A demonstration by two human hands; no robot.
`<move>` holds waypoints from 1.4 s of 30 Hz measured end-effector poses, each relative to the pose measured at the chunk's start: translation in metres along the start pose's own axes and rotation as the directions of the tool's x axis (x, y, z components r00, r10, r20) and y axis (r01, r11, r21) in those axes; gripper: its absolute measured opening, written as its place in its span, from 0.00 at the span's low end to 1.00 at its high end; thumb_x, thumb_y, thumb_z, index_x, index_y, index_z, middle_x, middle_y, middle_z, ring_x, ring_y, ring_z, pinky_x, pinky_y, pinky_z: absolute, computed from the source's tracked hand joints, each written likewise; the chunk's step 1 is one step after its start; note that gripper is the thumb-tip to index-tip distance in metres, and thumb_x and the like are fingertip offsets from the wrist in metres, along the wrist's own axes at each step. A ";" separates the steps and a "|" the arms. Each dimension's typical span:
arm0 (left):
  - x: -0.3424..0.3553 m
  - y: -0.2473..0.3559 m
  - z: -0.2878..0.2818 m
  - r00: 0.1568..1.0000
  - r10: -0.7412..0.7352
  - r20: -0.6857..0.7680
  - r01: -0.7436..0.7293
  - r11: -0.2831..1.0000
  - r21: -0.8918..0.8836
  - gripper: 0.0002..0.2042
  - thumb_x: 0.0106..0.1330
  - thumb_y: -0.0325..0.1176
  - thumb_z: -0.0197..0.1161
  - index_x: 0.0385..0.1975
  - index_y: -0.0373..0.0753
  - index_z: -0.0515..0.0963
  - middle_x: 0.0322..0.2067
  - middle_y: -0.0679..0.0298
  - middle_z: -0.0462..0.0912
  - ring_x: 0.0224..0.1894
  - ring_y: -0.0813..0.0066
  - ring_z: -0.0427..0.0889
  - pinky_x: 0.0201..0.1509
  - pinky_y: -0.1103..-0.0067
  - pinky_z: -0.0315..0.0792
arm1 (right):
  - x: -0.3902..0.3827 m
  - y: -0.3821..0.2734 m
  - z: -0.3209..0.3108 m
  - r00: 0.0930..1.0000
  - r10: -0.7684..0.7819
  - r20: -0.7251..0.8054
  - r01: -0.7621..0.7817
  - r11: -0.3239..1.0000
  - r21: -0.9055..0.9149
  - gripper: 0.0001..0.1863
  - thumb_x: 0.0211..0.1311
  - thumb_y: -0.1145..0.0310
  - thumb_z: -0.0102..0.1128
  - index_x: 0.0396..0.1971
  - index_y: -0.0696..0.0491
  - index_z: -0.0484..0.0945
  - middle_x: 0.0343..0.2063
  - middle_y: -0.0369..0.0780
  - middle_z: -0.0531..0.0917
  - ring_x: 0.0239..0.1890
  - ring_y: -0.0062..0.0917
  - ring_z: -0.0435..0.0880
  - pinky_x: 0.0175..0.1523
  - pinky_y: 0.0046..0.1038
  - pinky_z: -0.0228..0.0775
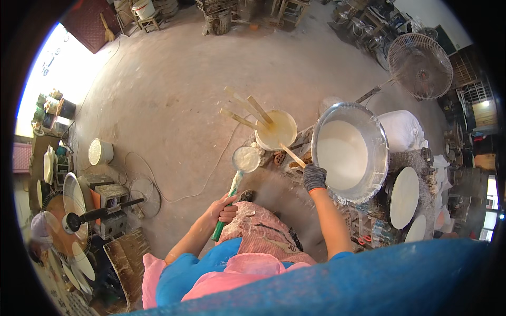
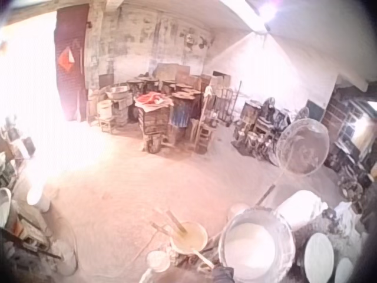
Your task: The person scoops batter from a large metal bowl and pours it onto multiple hot griddles. They use a wooden spreader to spread the batter into thin circular crepes, then flip and remove the cooked crepes, stacking them on a nearby surface.
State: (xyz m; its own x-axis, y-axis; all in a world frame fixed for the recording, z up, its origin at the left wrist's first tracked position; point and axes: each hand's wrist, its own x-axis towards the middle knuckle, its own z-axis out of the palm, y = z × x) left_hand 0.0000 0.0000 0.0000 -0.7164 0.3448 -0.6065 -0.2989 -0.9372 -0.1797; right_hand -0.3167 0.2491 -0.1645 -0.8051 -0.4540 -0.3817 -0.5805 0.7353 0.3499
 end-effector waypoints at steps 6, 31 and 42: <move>0.002 0.000 -0.006 1.000 -0.008 -0.014 0.008 1.000 0.001 0.15 0.71 0.37 0.44 0.57 0.57 0.65 0.12 0.73 0.51 0.09 0.89 0.48 0.05 0.90 0.47 | -0.063 -0.006 -0.012 0.951 -0.252 -0.181 0.233 0.965 -0.118 0.08 0.52 0.69 0.51 0.32 0.52 0.76 0.25 0.38 0.82 0.28 0.30 0.82 0.30 0.39 0.66; 0.072 -0.011 0.005 0.877 -0.460 -0.139 0.479 0.817 0.322 0.23 0.67 0.53 0.45 0.13 0.45 0.68 0.06 0.73 0.51 0.05 0.82 0.50 0.06 0.84 0.45 | -0.296 0.035 0.039 0.940 0.130 0.315 -0.340 0.419 0.842 0.22 0.50 0.50 0.58 0.41 0.50 0.77 0.35 0.49 0.81 0.40 0.43 0.79 0.46 0.39 0.70; 0.234 -0.244 0.054 0.108 -0.987 -0.119 0.962 0.074 0.261 0.17 0.72 0.46 0.39 0.59 0.63 0.64 0.15 0.71 0.56 0.13 0.79 0.54 0.15 0.79 0.56 | -0.572 0.031 0.184 0.481 0.587 0.651 -0.645 -0.266 0.716 0.29 0.47 0.42 0.60 0.38 0.53 0.78 0.34 0.49 0.81 0.39 0.43 0.79 0.44 0.38 0.70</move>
State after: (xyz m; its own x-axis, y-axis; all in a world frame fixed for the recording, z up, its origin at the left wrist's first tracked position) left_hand -0.1290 0.3120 -0.0559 0.2929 0.9560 0.0192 -0.8763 0.2764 -0.3945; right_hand 0.1489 0.6242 -0.0930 -0.6488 0.5410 -0.5352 0.7610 0.4575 -0.4600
